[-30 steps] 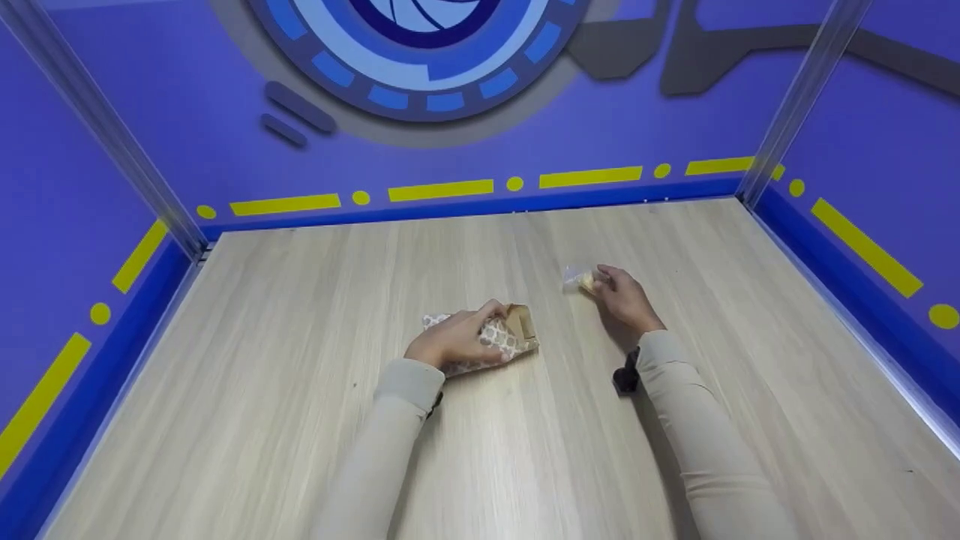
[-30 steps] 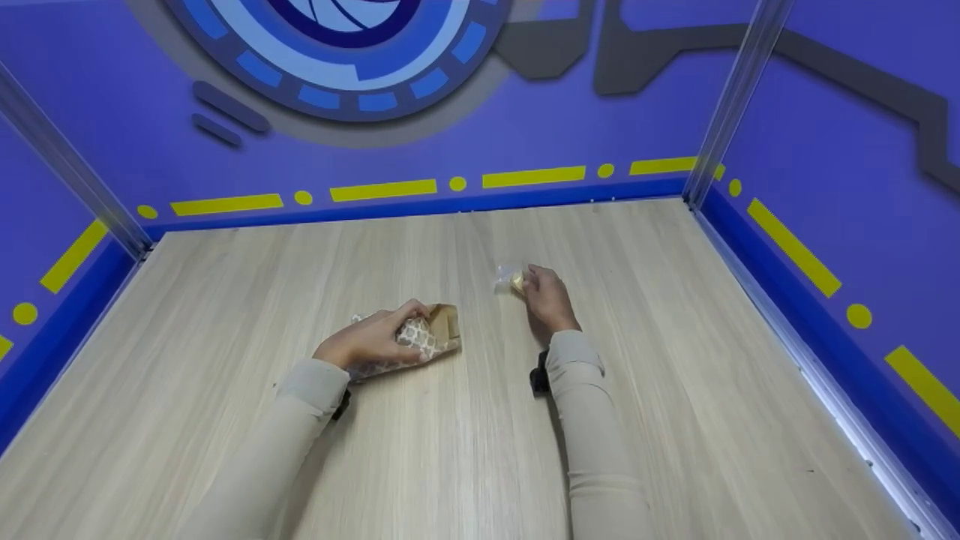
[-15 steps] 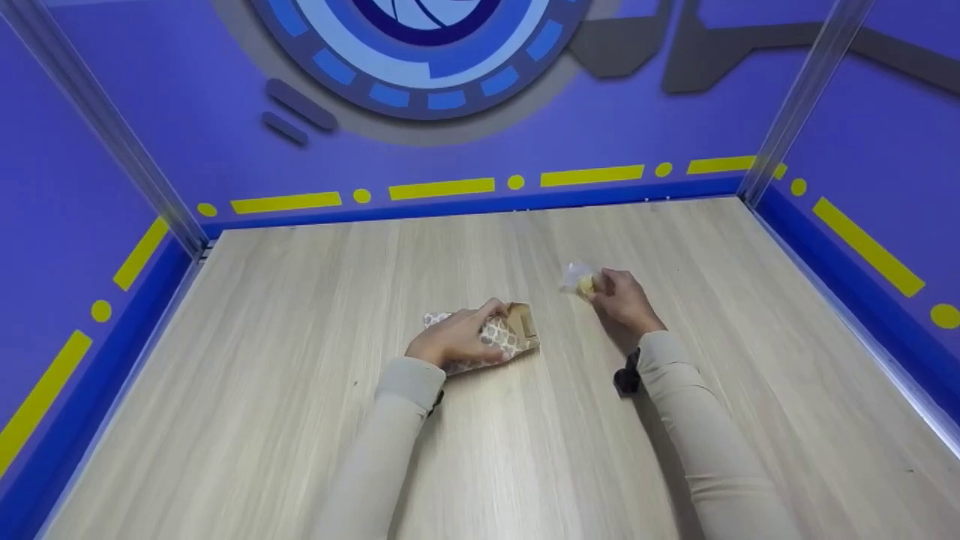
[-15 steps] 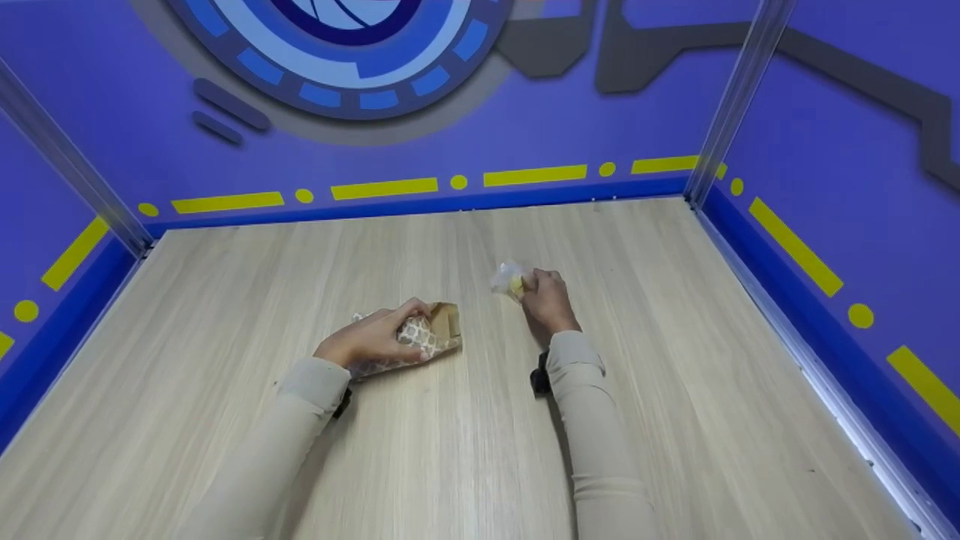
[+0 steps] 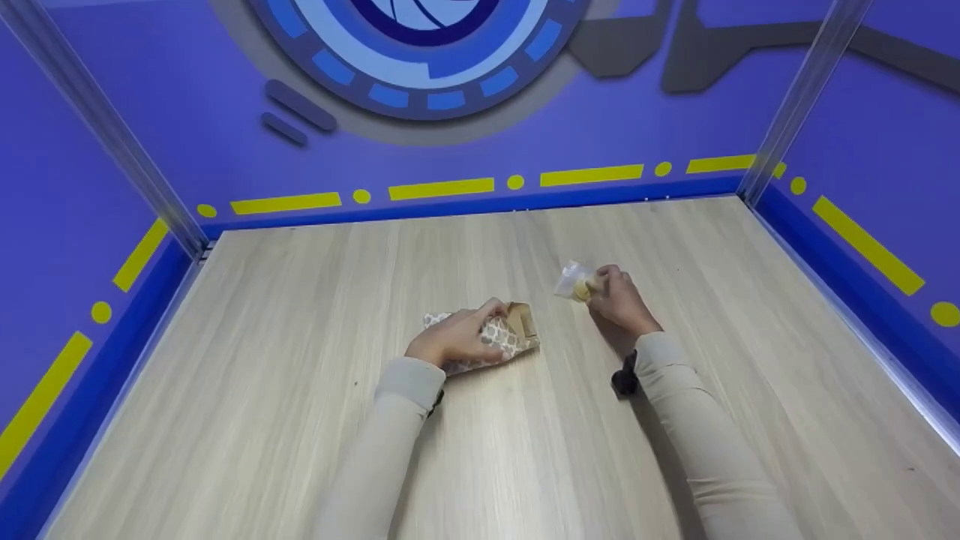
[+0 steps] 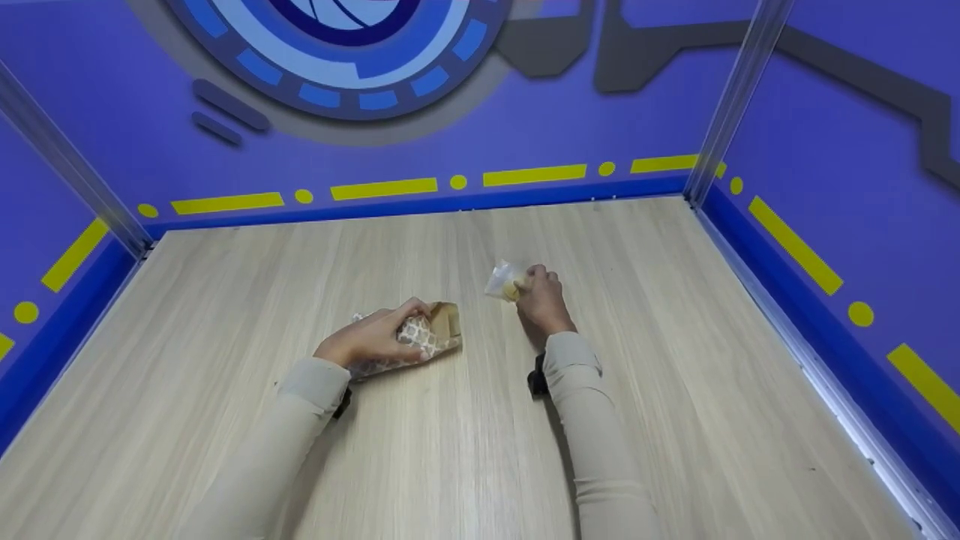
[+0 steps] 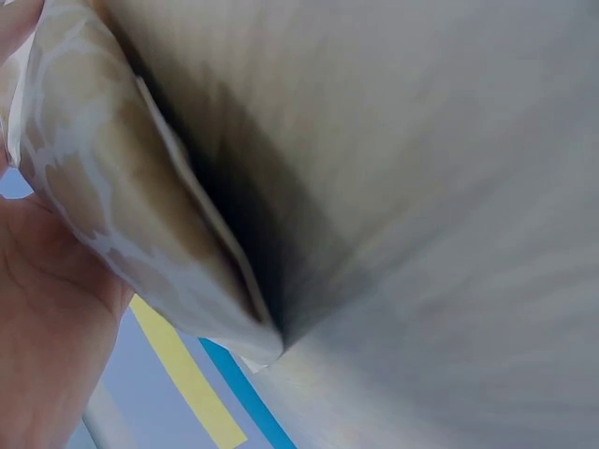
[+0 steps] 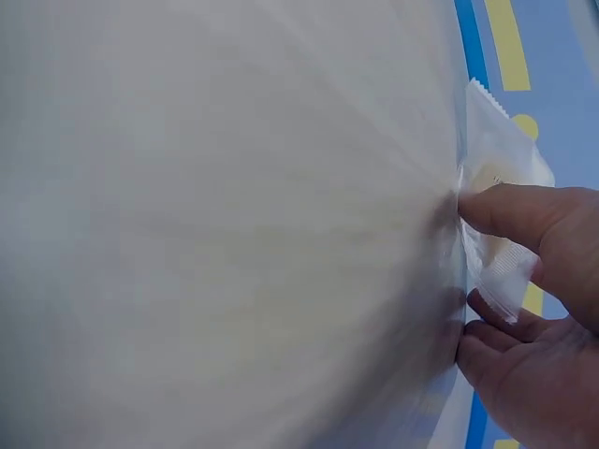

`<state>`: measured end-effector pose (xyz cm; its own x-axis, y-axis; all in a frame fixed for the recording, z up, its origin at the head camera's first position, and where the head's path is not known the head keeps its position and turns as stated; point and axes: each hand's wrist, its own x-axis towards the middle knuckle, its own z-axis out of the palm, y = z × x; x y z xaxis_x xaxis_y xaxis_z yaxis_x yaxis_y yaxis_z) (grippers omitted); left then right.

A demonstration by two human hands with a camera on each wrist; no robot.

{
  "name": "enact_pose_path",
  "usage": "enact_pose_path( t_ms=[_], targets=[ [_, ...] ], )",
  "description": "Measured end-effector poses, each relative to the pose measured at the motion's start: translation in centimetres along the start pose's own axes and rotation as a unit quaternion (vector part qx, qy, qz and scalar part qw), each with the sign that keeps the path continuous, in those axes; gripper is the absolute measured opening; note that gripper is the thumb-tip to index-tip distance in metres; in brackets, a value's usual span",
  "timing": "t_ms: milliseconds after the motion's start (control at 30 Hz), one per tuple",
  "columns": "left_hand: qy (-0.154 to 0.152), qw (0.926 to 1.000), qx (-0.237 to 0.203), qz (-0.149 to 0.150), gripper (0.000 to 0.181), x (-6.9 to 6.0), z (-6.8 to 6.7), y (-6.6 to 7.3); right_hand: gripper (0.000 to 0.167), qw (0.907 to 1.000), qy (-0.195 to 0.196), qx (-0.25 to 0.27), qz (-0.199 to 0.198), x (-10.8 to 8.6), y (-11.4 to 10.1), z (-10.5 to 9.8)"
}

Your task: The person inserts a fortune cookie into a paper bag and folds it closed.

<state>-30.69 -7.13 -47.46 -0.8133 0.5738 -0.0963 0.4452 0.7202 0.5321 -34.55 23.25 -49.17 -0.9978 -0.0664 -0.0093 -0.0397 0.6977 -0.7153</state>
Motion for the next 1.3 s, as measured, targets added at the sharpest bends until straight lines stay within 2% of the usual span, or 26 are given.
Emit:
enact_pose_path(
  t_ms=[633,900,1033,1300],
  targets=[
    [0.003,1.0,0.008,0.005,0.067,0.03,0.01,-0.24,0.041,0.996,0.06,0.049,-0.044,-0.41,-0.31,0.54],
    [0.001,0.9999,0.005,0.009,0.066,-0.04,0.0,-0.27,0.041,0.9945,0.065,0.069,-0.045,-0.47,-0.42,0.64],
    [0.002,1.0,0.007,0.006,0.066,-0.02,0.03,-0.24,0.043,0.9935,0.065,0.085,-0.039,-0.53,-0.54,0.59],
    [0.001,1.0,0.007,0.005,0.067,0.09,0.02,-0.12,0.045,0.9894,0.065,0.13,-0.001,-0.8,-0.95,0.2]
  ],
)
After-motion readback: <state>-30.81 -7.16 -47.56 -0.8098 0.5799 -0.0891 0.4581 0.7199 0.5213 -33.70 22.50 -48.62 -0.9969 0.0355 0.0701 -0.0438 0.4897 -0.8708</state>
